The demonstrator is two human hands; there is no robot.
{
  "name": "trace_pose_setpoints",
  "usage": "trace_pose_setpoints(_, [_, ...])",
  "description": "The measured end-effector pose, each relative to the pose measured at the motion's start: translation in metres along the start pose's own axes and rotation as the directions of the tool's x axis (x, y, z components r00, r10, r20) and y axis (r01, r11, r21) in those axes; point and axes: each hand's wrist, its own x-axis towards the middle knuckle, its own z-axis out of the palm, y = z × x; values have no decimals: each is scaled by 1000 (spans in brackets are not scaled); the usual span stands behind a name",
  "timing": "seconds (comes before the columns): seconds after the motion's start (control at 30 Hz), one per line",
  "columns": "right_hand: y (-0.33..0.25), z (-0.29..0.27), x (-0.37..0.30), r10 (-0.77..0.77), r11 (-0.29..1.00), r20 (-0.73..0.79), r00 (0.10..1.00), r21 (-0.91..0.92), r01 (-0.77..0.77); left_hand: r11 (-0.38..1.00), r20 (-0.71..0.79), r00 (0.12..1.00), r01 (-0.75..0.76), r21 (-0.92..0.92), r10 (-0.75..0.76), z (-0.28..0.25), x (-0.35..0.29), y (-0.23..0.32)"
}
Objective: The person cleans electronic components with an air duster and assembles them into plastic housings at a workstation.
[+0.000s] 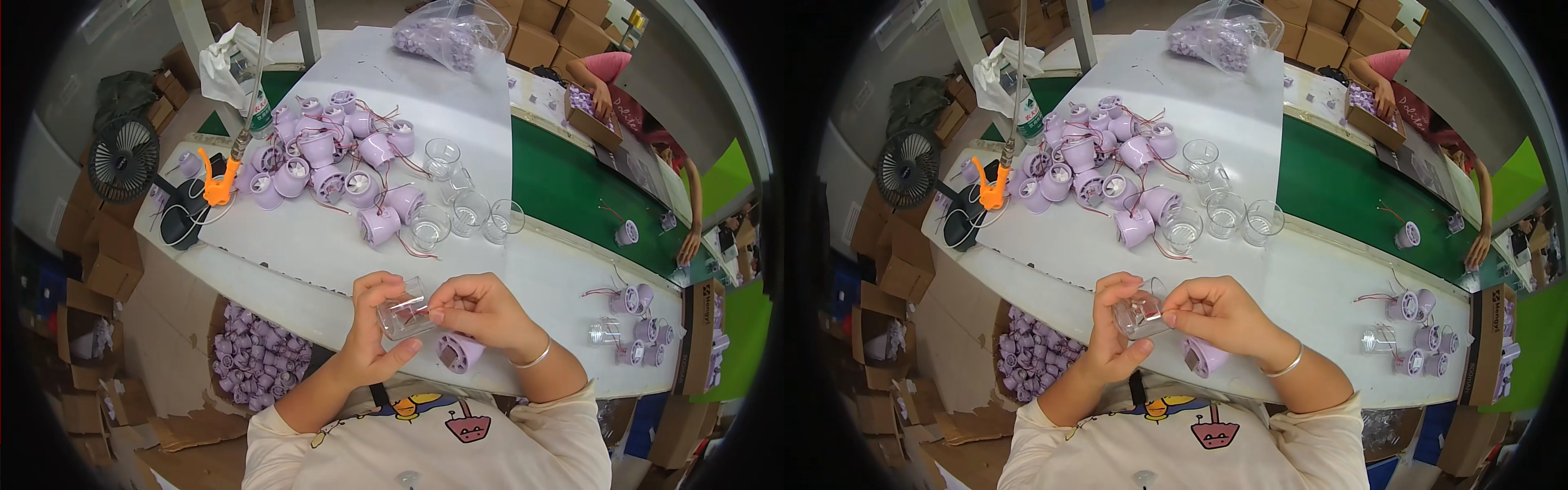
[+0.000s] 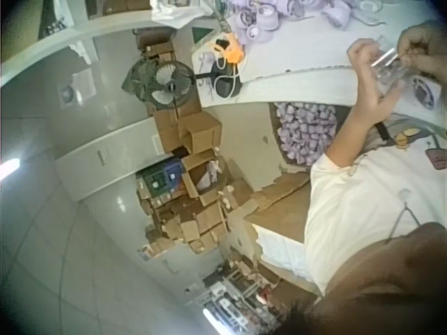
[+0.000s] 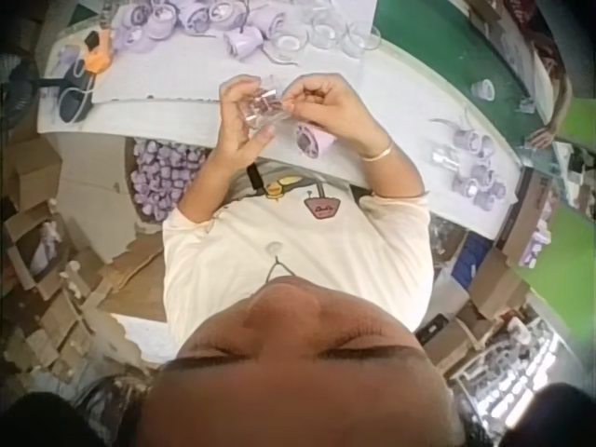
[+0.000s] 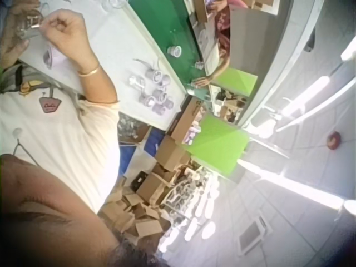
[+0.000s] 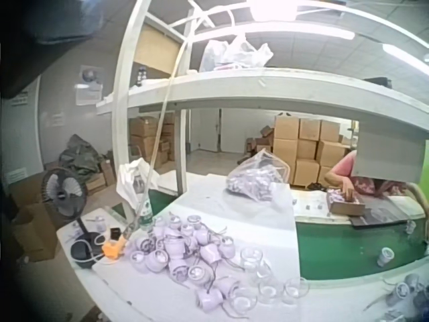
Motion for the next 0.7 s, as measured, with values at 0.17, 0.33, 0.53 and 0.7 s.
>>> trace_pose_setpoints(0.17, [-9,-8,4,174,984,104,979,11,-176,994,-26,1000,-10,-107,7,2,0,1])
trace_pose_setpoints(0.33, [0,-9,4,231,923,69,971,301,-241,998,-32,999,-30,-58,28,2,0,1])
trace_pose_setpoints(0.53, [-9,-16,6,201,977,247,948,14,-211,997,-19,1000,-4,-74,2,3,-2,5])
trace_pose_setpoints(0.7, [8,-14,9,-102,995,258,961,24,99,988,-7,999,52,-148,-54,4,-1,6])
